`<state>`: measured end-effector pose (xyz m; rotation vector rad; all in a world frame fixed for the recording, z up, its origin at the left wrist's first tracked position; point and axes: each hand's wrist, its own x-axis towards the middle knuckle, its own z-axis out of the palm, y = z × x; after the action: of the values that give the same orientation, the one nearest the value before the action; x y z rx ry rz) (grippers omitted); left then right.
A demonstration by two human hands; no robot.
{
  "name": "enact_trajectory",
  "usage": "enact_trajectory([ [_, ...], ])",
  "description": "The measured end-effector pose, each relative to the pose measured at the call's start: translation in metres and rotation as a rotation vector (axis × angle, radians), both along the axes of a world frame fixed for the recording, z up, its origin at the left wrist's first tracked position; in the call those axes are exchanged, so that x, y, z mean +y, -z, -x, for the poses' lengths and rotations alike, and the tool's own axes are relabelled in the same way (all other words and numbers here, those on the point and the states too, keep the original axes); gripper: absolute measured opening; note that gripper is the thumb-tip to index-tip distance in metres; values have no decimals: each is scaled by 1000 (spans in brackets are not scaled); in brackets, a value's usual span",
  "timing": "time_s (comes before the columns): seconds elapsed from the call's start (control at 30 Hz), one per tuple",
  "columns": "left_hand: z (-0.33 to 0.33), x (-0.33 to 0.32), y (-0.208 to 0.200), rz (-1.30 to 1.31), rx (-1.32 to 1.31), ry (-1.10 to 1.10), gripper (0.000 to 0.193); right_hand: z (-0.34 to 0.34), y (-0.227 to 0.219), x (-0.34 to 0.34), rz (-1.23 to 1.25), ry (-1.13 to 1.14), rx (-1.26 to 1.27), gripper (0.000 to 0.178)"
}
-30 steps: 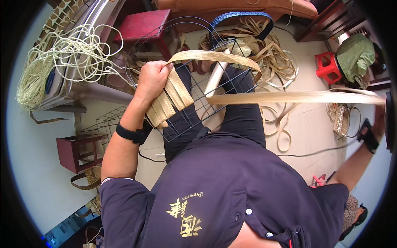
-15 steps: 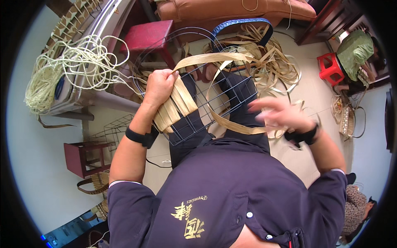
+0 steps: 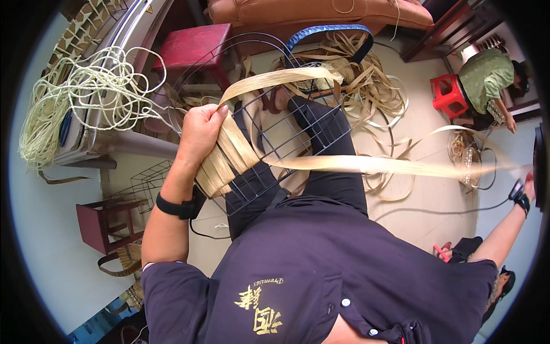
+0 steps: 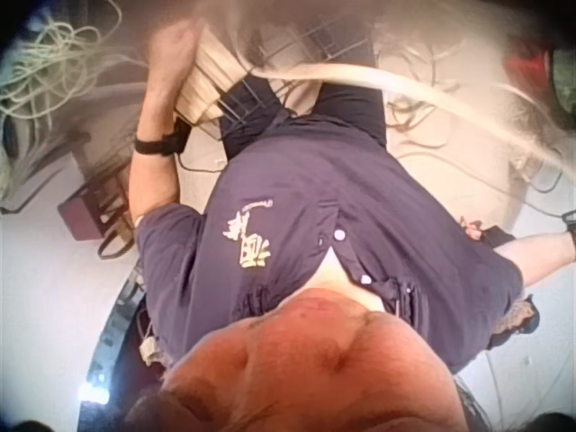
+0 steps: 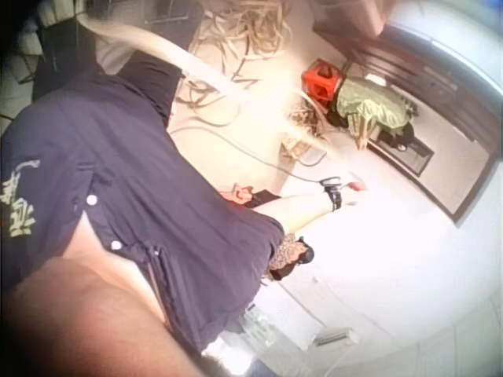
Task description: The person weaves bamboo strips into a metal wire frame to construct a basket.
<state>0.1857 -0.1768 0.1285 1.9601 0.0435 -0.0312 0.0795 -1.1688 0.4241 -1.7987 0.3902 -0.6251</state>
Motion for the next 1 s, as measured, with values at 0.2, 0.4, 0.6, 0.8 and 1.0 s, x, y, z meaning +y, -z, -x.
enact_trajectory([
  [0.2,8,-5,-18,-131,-44,-49,30,-102,170,185,558,63,467,55],
  [0.4,-8,-8,1,-137,-51,6,33,-57,238,604,30,-1430,739,59],
  [0.6,-5,-12,-10,49,34,40,31,-76,268,568,143,-1466,858,12],
  [0.8,-8,-6,-24,304,311,82,30,-58,306,587,-56,-1505,730,44],
  [1.0,-12,-6,-31,310,440,97,29,-81,353,690,-482,-1401,650,40],
])
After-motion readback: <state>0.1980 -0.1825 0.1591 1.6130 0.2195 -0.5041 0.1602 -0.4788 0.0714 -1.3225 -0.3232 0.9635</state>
